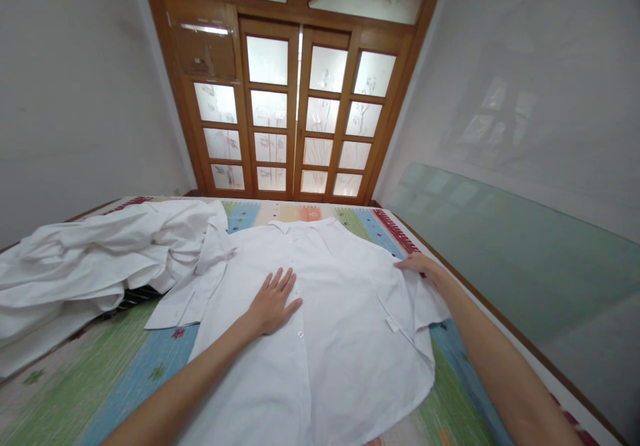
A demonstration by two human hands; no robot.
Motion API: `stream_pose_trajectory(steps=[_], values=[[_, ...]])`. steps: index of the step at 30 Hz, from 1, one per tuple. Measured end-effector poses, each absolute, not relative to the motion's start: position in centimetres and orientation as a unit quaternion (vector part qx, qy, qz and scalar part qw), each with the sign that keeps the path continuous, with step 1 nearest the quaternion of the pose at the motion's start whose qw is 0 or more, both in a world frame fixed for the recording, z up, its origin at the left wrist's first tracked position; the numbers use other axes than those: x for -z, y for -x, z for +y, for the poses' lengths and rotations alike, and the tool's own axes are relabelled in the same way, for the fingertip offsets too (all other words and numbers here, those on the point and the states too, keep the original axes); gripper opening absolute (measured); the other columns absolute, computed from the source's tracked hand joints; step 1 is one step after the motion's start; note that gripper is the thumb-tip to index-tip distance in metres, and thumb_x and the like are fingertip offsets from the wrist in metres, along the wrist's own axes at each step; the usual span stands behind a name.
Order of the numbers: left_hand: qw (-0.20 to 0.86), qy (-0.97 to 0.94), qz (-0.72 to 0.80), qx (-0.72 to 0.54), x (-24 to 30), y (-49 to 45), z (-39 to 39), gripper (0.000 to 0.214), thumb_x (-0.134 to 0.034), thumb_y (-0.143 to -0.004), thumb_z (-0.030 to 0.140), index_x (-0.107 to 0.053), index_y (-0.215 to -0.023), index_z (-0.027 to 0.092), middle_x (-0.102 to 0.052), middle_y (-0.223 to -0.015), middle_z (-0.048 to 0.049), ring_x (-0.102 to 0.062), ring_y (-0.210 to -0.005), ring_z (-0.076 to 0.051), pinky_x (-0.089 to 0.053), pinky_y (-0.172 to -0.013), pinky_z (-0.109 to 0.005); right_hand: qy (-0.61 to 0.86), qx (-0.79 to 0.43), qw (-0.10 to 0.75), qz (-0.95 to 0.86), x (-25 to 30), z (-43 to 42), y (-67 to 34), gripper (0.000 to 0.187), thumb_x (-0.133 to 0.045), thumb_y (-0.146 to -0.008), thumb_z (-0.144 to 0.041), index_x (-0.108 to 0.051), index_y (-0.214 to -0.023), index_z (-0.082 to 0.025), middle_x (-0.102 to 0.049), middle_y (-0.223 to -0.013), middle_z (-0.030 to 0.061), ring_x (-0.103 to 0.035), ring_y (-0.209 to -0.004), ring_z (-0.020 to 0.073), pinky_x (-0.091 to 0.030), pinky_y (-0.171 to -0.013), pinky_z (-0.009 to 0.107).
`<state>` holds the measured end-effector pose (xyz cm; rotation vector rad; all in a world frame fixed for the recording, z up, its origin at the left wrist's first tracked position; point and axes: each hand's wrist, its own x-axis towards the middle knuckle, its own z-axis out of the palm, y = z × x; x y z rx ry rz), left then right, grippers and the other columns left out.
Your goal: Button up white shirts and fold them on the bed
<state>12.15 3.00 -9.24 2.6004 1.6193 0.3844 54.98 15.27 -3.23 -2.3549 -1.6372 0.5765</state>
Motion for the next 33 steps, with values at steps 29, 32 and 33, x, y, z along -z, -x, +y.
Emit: stream_pose_trajectory(steps=[29, 32, 33], values=[[0.263, -0.694, 0.579, -0.337, 6.7, -16.4, 7.2, 0.041, -0.052, -0.087, 0.027, -0.054, -0.126, 0.015, -0.068, -0.106, -0.0097, -0.063, -0.098, -0.020, -0.047, -0.091, -0.033, 0.336, -0.266, 0.018, -0.904, 2.2, -3.8, -36.1, 0.050, -0.056, -0.064, -0.008, -0.060, -0.113, -0.018, -0.059, -0.072, -0.0016, -0.052, -0.065, 0.0138, -0.036, -0.061, 0.022], [0.366, -0.618, 0.583, -0.381, 6.8, -17.2, 8.4, 0.044, -0.055, -0.085, 0.023, -0.053, -0.128, 0.017, -0.067, -0.107, -0.0073, -0.065, -0.085, -0.014, -0.051, -0.076, -0.025, 0.321, -0.261, 0.075, -0.907, 2.3, -5.1, -35.4, 0.044, -0.052, -0.065, -0.006, -0.062, -0.105, -0.018, -0.060, -0.079, 0.0007, -0.051, -0.067, 0.0137, -0.038, -0.064, 0.022], [0.381, -0.601, 0.585, -0.389, 6.8, -17.3, 8.8, 0.045, -0.057, -0.083, 0.020, -0.055, -0.127, 0.017, -0.067, -0.106, -0.0071, -0.065, -0.082, -0.013, -0.051, -0.073, -0.023, 0.316, -0.265, 0.089, -0.907, 2.4, -5.6, -35.2, 0.043, -0.051, -0.065, -0.006, -0.062, -0.105, -0.018, -0.061, -0.081, 0.0012, -0.052, -0.068, 0.0137, -0.039, -0.065, 0.022]])
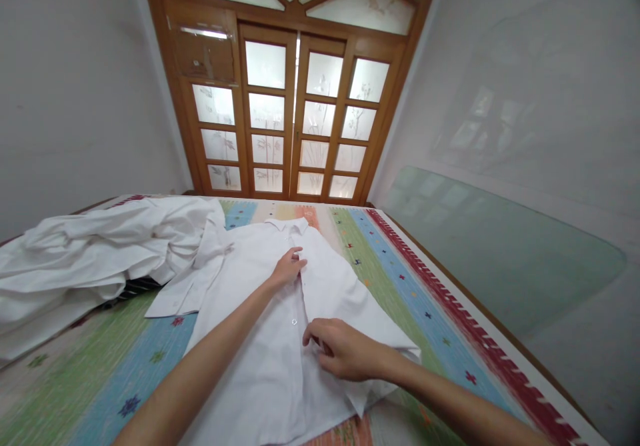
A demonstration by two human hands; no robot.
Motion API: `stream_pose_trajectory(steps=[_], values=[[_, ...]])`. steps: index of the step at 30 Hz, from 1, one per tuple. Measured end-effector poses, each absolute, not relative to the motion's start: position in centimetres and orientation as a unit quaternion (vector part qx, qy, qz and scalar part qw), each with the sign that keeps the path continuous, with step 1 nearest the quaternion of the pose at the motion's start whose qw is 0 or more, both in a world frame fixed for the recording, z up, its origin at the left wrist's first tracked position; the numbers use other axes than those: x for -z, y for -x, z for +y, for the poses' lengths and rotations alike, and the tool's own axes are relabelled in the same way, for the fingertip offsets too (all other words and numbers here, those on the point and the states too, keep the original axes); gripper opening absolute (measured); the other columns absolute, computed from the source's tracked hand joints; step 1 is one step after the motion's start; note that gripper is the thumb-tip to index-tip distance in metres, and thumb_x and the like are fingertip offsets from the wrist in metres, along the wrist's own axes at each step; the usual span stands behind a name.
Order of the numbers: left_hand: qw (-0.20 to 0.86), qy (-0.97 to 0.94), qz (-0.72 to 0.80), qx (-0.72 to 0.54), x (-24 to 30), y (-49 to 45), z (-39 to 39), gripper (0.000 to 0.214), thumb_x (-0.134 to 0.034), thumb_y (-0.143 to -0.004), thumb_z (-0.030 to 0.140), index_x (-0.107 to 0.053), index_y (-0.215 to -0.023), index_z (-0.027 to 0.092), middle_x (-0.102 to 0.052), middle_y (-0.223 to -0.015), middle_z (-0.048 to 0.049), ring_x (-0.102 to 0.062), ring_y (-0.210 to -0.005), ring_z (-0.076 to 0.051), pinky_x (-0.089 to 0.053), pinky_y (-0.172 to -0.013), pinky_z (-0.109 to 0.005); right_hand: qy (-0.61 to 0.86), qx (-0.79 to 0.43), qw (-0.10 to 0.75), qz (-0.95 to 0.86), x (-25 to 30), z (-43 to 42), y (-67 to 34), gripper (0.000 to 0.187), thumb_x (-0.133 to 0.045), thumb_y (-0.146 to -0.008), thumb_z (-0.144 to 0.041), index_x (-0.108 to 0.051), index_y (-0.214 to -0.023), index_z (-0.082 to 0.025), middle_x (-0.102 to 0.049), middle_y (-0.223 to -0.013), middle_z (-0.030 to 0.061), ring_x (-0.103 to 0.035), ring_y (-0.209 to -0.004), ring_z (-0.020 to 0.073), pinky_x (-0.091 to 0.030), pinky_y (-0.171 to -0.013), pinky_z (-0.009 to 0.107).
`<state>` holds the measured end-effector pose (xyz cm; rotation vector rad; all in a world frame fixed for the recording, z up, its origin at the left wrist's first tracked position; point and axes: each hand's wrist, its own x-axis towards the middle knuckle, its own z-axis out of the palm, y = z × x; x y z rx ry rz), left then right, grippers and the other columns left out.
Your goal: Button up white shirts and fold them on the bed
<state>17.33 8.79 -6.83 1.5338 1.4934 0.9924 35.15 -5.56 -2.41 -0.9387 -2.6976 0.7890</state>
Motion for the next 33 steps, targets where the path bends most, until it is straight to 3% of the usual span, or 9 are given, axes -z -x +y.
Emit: stream_pose_trajectory(steps=[6, 11, 14, 17, 22, 26, 29, 33], values=[[0.373, -0.578, 0.605, -0.402, 6.8, -16.4, 9.3, 0.050, -0.058, -0.071, 0.006, -0.062, -0.121, 0.009, -0.071, -0.092, -0.0069, -0.065, -0.073, -0.014, -0.050, -0.068, -0.022, 0.299, -0.321, 0.116, -0.891, 2.0, -6.6, -35.0, 0.024, -0.057, -0.083, -0.023, -0.064, -0.105, -0.019, -0.067, -0.084, 0.0029, -0.059, -0.072, 0.0144, -0.044, -0.071, 0.024], [0.304, -0.603, 0.628, -0.387, 6.3, -14.8, 8.3, 0.050, -0.055, -0.073, 0.007, -0.063, -0.122, 0.009, -0.072, -0.095, -0.0084, -0.065, -0.080, -0.017, -0.049, -0.077, -0.026, 0.441, -0.218, 0.216, -0.843, 1.3, -2.4, -38.2, 0.016, -0.051, -0.088, -0.023, -0.065, -0.086, -0.017, -0.068, -0.082, 0.0041, -0.059, -0.073, 0.0149, -0.042, -0.070, 0.025], [0.251, -0.637, 0.627, -0.371, 6.4, -14.3, 8.0, 0.050, -0.054, -0.073, 0.007, -0.063, -0.122, 0.010, -0.072, -0.097, -0.0078, -0.064, -0.084, -0.017, -0.049, -0.082, -0.027, 0.557, -0.121, 0.177, -0.803, 1.9, 0.7, -41.0, 0.015, -0.050, -0.086, -0.019, -0.064, -0.088, -0.016, -0.068, -0.088, 0.0063, -0.060, -0.079, 0.0171, -0.041, -0.074, 0.027], [0.271, -0.638, 0.612, -0.381, 7.0, -14.1, 8.0, 0.043, -0.058, -0.074, 0.012, -0.067, -0.116, 0.012, -0.073, -0.092, -0.0063, -0.065, -0.082, -0.017, -0.049, -0.080, -0.026, 0.630, -0.088, 0.112, -0.763, 3.2, 2.5, -43.3, 0.019, -0.053, -0.084, -0.021, -0.064, -0.098, -0.014, -0.068, -0.096, 0.0102, -0.060, -0.085, 0.0196, -0.040, -0.076, 0.028], [0.362, -0.600, 0.585, -0.408, 8.5, -13.9, 8.6, 0.039, -0.064, -0.072, 0.022, -0.069, -0.110, 0.013, -0.073, -0.090, -0.0062, -0.066, -0.080, -0.019, -0.050, -0.072, -0.026, 0.621, -0.274, 0.139, -0.721, 4.7, 3.4, -44.8, 0.024, -0.045, -0.088, -0.025, -0.066, -0.089, -0.015, -0.069, -0.084, 0.0074, -0.061, -0.075, 0.0174, -0.044, -0.067, 0.026], [0.386, -0.595, 0.571, -0.414, 9.0, -13.7, 8.6, 0.041, -0.065, -0.069, 0.020, -0.069, -0.109, 0.014, -0.073, -0.095, -0.0065, -0.067, -0.085, -0.019, -0.050, -0.075, -0.027, 0.562, -0.496, 0.189, -0.634, 4.9, 3.4, -44.8, 0.029, -0.052, -0.083, -0.033, -0.068, -0.099, -0.016, -0.068, -0.073, 0.0033, -0.060, -0.061, 0.0156, -0.046, -0.056, 0.026], [0.376, -0.596, 0.565, -0.429, 9.1, -13.7, 8.4, 0.041, -0.065, -0.068, 0.019, -0.069, -0.108, 0.014, -0.072, -0.097, -0.0065, -0.066, -0.089, -0.019, -0.050, -0.081, -0.029, 0.447, -0.574, 0.207, -0.654, 5.0, 3.1, -44.0, 0.030, -0.065, -0.075, -0.035, -0.071, -0.097, -0.015, -0.071, -0.084, 0.0062, -0.065, -0.076, 0.0196, -0.052, -0.072, 0.031], [0.302, -0.616, 0.567, -0.455, 9.4, -13.9, 7.9, 0.036, -0.061, -0.071, 0.019, -0.069, -0.106, 0.016, -0.071, -0.098, -0.0053, -0.065, -0.082, -0.017, -0.051, -0.083, -0.031, 0.379, -0.519, 0.259, -0.721, 5.0, 3.1, -42.2, 0.036, -0.070, -0.070, -0.036, -0.072, -0.101, -0.017, -0.069, -0.105, 0.0090, -0.063, -0.094, 0.0232, -0.049, -0.085, 0.035]])
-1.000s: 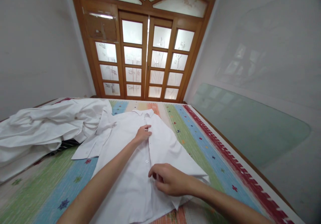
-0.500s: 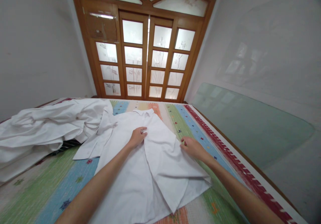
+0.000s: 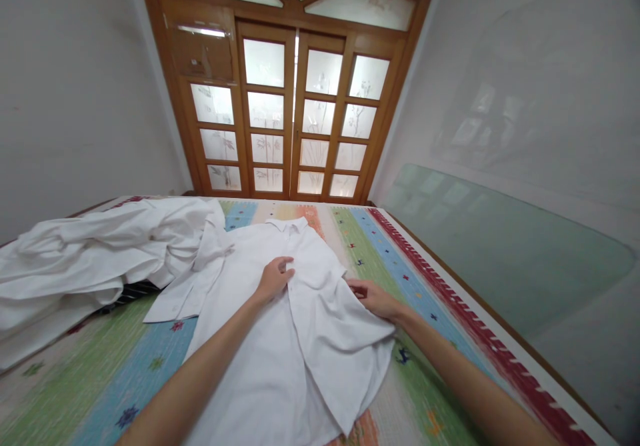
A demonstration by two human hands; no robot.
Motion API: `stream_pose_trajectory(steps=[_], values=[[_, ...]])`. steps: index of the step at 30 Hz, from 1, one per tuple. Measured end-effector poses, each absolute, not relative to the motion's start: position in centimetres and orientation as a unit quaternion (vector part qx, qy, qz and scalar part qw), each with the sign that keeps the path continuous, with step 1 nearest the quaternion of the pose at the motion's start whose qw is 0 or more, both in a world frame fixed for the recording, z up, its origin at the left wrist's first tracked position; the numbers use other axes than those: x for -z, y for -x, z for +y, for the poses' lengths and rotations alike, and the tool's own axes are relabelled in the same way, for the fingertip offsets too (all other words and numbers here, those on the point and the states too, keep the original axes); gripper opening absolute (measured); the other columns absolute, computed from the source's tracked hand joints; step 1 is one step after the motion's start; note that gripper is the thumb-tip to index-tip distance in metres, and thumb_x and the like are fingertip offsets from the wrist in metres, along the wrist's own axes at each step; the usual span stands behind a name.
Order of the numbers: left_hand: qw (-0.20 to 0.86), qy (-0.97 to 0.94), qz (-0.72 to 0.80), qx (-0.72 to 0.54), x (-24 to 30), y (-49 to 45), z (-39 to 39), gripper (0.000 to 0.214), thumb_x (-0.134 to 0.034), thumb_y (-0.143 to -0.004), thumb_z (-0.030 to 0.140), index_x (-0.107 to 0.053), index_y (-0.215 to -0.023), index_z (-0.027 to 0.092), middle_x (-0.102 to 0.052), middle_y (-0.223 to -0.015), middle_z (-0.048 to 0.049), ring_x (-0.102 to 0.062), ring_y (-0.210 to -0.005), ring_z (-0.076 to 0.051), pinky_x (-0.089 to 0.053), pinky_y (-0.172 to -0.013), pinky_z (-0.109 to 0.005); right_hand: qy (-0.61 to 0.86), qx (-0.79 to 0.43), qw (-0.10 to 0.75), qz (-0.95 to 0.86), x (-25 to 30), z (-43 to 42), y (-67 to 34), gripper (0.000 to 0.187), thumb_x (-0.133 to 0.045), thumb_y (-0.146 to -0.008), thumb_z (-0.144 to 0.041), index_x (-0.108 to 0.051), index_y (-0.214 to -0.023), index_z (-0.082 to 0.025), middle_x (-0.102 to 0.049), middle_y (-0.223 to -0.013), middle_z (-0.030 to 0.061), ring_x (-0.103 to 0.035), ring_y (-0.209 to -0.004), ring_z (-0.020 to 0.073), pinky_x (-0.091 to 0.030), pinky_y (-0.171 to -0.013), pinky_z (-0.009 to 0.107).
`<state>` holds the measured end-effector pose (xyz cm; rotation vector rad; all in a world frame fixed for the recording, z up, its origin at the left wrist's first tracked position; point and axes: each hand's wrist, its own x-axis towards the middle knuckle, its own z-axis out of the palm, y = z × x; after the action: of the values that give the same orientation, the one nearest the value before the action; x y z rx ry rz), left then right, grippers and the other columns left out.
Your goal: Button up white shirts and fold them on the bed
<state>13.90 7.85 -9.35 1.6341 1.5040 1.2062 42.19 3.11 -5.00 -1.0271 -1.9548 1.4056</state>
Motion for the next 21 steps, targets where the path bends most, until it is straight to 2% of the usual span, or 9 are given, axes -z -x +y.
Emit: stream_pose_trajectory(steps=[3, 6, 10, 15, 17, 21], values=[[0.208, -0.655, 0.573, -0.446, 9.6, -14.1, 7.5, 0.029, -0.057, -0.074, 0.016, -0.069, -0.101, 0.016, -0.067, -0.106, -0.0070, -0.062, -0.073, -0.014, -0.053, -0.080, -0.032, 0.339, -0.450, 0.274, -0.779, 5.0, 3.6, -40.7, 0.037, -0.067, -0.074, -0.038, -0.071, -0.106, -0.019, -0.061, -0.122, 0.0106, -0.057, -0.109, 0.0238, -0.048, -0.088, 0.034], [0.103, -0.701, 0.570, -0.415, 9.6, -14.3, 7.0, 0.021, -0.057, -0.076, 0.014, -0.070, -0.092, 0.017, -0.061, -0.120, -0.0102, -0.061, -0.091, -0.020, -0.050, -0.091, -0.038, 0.331, -0.361, 0.282, -0.825, 5.6, 4.3, -39.3, 0.029, -0.057, -0.084, -0.035, -0.070, -0.104, -0.020, -0.061, -0.118, 0.0104, -0.057, -0.107, 0.0217, -0.046, -0.090, 0.034], [-0.005, -0.744, 0.573, -0.343, 9.5, -14.6, 6.1, 0.018, -0.055, -0.081, 0.016, -0.070, -0.091, 0.017, -0.057, -0.130, -0.0118, -0.052, -0.114, -0.028, -0.045, -0.099, -0.046, 0.445, -0.175, 0.290, -0.829, 7.2, 5.9, -38.3, 0.018, -0.054, -0.084, -0.023, -0.067, -0.096, -0.018, -0.067, -0.097, 0.0096, -0.058, -0.092, 0.0227, -0.045, -0.085, 0.036], [-0.036, -0.775, 0.568, -0.273, 9.8, -14.6, 5.7, 0.023, -0.050, -0.087, 0.020, -0.066, -0.103, 0.017, -0.058, -0.132, -0.0124, -0.049, -0.123, -0.029, -0.042, -0.102, -0.046, 0.628, 0.001, 0.215, -0.748, 7.6, 8.1, -38.1, 0.015, -0.050, -0.084, -0.012, -0.062, -0.091, -0.017, -0.065, -0.099, 0.0133, -0.057, -0.096, 0.0244, -0.042, -0.084, 0.032], [-0.037, -0.776, 0.570, -0.269, 10.1, -14.4, 5.7, 0.025, -0.049, -0.088, 0.023, -0.064, -0.109, 0.018, -0.057, -0.134, -0.0123, -0.049, -0.125, -0.028, -0.040, -0.104, -0.046, 0.668, 0.015, 0.200, -0.717, 7.2, 8.8, -38.2, 0.014, -0.052, -0.085, -0.016, -0.059, -0.097, -0.015, -0.064, -0.101, 0.0139, -0.058, -0.097, 0.0241, -0.041, -0.080, 0.030], [-0.027, -0.780, 0.563, -0.272, 10.4, -14.2, 5.7, 0.028, -0.048, -0.090, 0.025, -0.060, -0.114, 0.018, -0.055, -0.136, -0.0134, -0.050, -0.126, -0.026, -0.040, -0.106, -0.044, 0.704, -0.049, 0.168, -0.688, 6.5, 9.5, -38.2, 0.029, -0.055, -0.086, -0.030, -0.055, -0.109, -0.012, -0.066, -0.100, 0.0149, -0.062, -0.088, 0.0244, -0.039, -0.068, 0.028]])
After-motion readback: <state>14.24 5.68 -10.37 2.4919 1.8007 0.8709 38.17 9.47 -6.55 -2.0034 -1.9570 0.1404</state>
